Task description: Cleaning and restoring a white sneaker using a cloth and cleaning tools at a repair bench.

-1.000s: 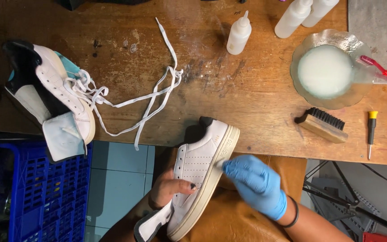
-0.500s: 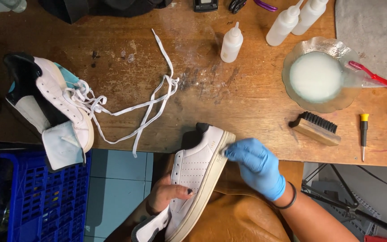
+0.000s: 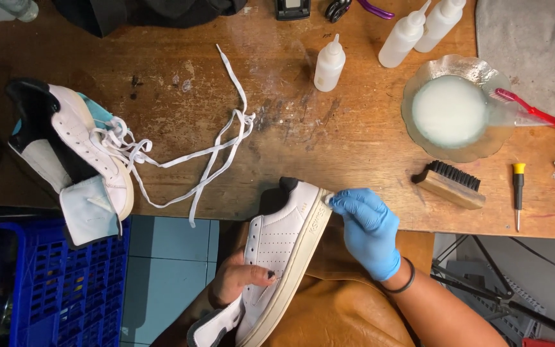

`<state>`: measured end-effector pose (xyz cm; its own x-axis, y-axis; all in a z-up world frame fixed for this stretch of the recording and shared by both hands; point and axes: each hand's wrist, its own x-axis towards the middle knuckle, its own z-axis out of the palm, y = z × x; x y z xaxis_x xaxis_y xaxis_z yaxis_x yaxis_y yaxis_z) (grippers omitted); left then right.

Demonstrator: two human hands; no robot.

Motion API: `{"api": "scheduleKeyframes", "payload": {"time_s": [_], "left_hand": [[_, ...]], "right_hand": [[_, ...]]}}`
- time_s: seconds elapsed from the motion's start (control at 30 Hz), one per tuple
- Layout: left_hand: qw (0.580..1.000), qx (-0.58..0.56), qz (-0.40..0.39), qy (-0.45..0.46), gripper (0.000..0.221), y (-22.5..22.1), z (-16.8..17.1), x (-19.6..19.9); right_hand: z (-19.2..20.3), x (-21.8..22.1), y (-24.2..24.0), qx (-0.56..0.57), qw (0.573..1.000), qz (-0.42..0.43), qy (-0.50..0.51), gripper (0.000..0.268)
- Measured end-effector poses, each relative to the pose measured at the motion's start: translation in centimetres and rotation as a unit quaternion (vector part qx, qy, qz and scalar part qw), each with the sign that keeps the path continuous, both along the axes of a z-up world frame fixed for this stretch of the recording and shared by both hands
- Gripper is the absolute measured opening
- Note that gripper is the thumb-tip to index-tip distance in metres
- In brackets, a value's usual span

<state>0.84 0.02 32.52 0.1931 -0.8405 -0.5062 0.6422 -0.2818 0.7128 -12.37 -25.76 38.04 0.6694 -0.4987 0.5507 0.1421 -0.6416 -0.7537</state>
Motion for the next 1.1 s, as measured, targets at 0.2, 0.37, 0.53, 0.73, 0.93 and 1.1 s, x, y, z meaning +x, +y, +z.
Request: {"api": "scheduleKeyframes", "payload": {"time_s": [0.2,0.37,0.53,0.73,0.93,1.1], "left_hand": [[0.999,0.032,-0.012,-0.008,0.050,0.2,-0.6,0.2],[0.999,0.000,-0.030,-0.013,0.046,-0.8,1.6,0.4],[1.000,0.005,-0.002,-0.006,0.053,1.0,-2.2,-0.4],[1.000,0.011,-0.007,-0.012,0.043,0.3,-0.5,-0.1],[0.998,-0.013,-0.033,-0.058,0.050,2.1,-4.9,-0.6],[1.000,0.021,0.008,-0.002,0.050,0.9,-1.6,-0.4]], "right_hand": [[1.4,-0.5,1.2,-0.038,0.997,0.050,-0.032,0.019],[-0.1,0.1,0.1,0.030,0.999,-0.011,-0.016,0.023],[1.5,-1.6,1.3,-0.121,0.988,0.096,-0.012,0.024],[-1.1,0.1,-0.5,0.020,1.000,-0.013,-0.016,0.025],[0.3,-0.1,0.3,-0.059,0.998,0.002,-0.026,0.019],[0.1,0.0,0.5,0.018,0.999,-0.036,0.006,0.020]]}}
